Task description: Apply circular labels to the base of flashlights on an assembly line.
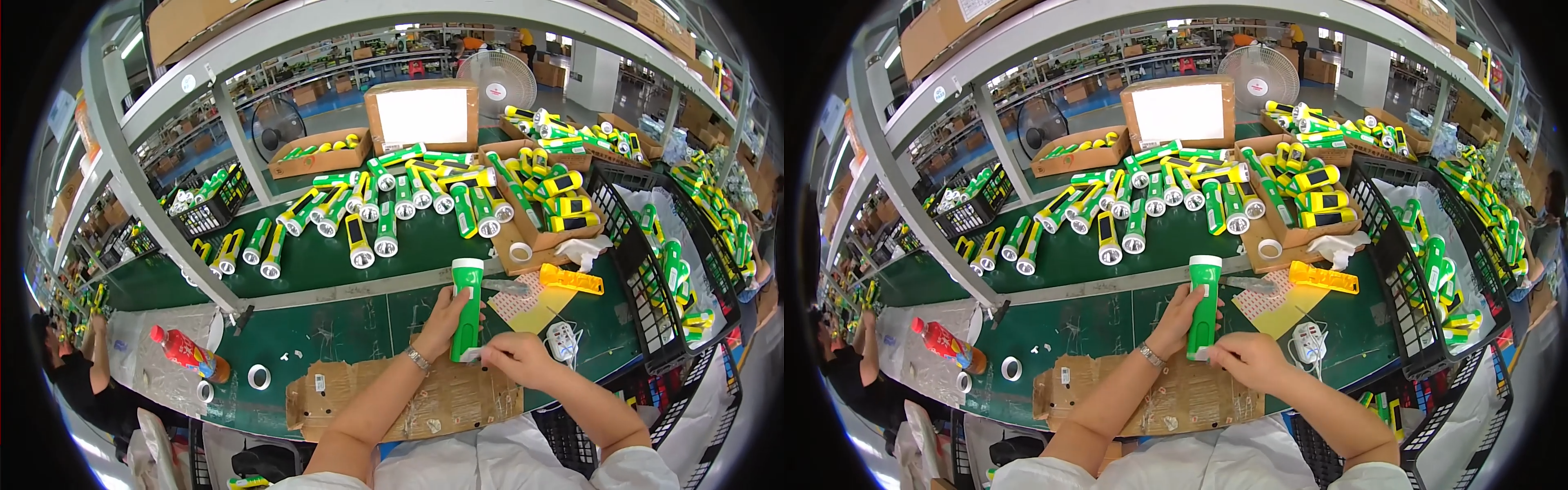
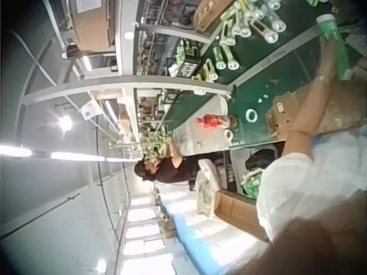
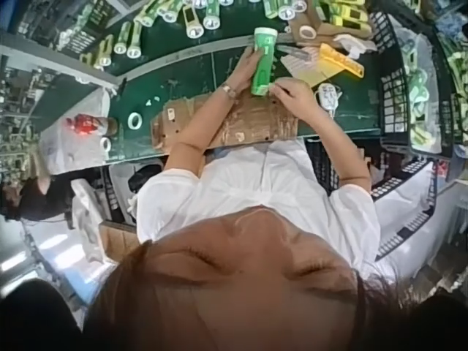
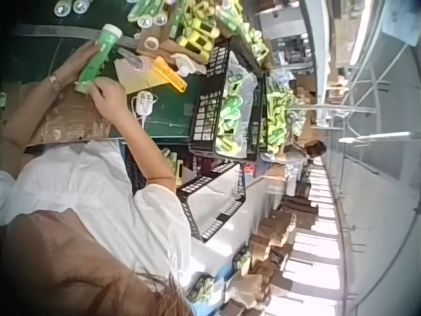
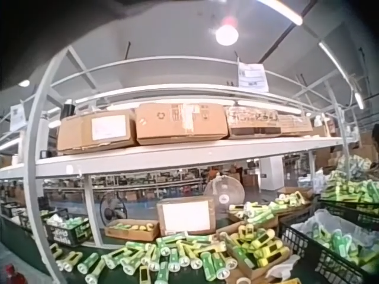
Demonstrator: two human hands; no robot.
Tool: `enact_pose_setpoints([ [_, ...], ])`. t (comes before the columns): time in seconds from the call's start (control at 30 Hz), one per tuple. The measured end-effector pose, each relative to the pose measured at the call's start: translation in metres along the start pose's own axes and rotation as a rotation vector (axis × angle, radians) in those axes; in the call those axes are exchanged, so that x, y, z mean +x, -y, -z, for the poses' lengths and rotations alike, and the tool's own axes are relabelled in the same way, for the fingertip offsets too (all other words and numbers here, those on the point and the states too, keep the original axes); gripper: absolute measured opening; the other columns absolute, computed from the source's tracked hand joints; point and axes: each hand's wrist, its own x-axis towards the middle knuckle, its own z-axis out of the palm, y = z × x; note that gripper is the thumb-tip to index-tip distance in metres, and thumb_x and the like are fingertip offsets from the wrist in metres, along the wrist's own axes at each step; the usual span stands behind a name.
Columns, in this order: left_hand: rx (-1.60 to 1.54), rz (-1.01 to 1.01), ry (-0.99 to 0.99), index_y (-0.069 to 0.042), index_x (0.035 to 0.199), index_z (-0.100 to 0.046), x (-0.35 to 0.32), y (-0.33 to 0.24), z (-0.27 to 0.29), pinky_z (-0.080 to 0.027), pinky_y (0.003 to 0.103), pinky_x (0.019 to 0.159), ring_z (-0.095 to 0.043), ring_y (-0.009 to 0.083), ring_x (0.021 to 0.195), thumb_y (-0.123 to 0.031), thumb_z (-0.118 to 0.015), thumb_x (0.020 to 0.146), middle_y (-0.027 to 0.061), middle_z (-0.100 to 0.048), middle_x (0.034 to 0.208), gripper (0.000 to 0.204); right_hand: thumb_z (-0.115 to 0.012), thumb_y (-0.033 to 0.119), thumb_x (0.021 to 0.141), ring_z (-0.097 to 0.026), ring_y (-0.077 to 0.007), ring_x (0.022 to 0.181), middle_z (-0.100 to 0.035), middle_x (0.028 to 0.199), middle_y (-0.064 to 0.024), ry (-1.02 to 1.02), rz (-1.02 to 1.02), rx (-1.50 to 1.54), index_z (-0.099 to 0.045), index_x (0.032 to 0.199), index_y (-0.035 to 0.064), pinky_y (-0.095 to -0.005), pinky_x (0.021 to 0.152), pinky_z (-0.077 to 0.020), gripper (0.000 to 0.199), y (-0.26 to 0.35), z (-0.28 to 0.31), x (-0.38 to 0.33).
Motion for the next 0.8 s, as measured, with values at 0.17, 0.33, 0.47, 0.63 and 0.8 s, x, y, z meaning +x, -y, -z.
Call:
enact_pose_setpoints([
  [0.17, 0.02, -0.035, 0.057, -0.006, 0.108, -0.043, 0.003, 0.005, 0.004, -0.05, 0.031, 0.058, -0.056, 0.0142, 0.069, -0.034, -0.054, 0.087, 0.0073, -0.056, 0.086, 0.036, -0.064, 0.009, 0.075, -0.056, -0.0248, 0.062, -0.057, 0.071, -0.0083, -0.386, 0.178, -0.218, -0.058, 0.089, 0.006, -0.0317, 0.054, -0.0447, 0.016, 0.008, -0.024, 0.008],
  [0.33, -0.078, -0.049, -0.062, -0.006, 0.106, -0.045, 0.011, 0.001, 0.012, -0.051, 0.032, 0.058, -0.056, 0.0144, 0.07, -0.033, -0.055, 0.086, 0.0083, -0.057, 0.088, 0.035, -0.068, 0.002, 0.063, -0.054, -0.0249, 0.059, -0.054, 0.067, -0.0067, -0.383, 0.465, -0.418, -0.054, 0.081, 0.0071, -0.0346, 0.051, -0.043, 0.023, -0.005, -0.043, -0.002],
  [0.47, -0.149, -0.053, -0.102, -0.005, 0.106, -0.047, 0.016, 0.01, 0.017, -0.052, 0.032, 0.059, -0.057, 0.0151, 0.071, -0.03, -0.053, 0.088, 0.0099, -0.058, 0.089, 0.032, -0.069, 0.002, 0.062, -0.055, -0.0254, 0.059, -0.055, 0.068, -0.0068, -0.416, 0.432, -0.415, -0.053, 0.08, 0.0069, -0.0346, 0.051, -0.0432, 0.025, -0.008, -0.047, -0.001],
  [0.63, -0.058, -0.002, -0.165, -0.005, 0.102, -0.048, 0.012, 0.013, 0.012, -0.052, 0.031, 0.056, -0.058, 0.0159, 0.068, -0.036, -0.051, 0.088, 0.01, -0.06, 0.084, 0.034, -0.07, 0.002, 0.062, -0.054, -0.0251, 0.058, -0.057, 0.069, -0.0072, -0.492, 0.45, -0.402, -0.052, 0.079, 0.0068, -0.0339, 0.051, -0.043, 0.026, 0.001, -0.054, -0.001],
  [0.8, -0.108, 0.055, -0.149, -0.003, 0.096, -0.048, 0.01, 0.011, 0.012, -0.051, 0.032, 0.054, -0.056, 0.0167, 0.063, -0.035, -0.049, 0.09, 0.0102, -0.059, 0.082, 0.033, -0.071, 0.003, 0.064, -0.054, -0.0247, 0.057, -0.057, 0.067, -0.0068, -0.515, 0.416, -0.394, -0.052, 0.08, 0.0069, -0.0334, 0.05, -0.0429, 0.025, 0.004, -0.062, -0.001],
])
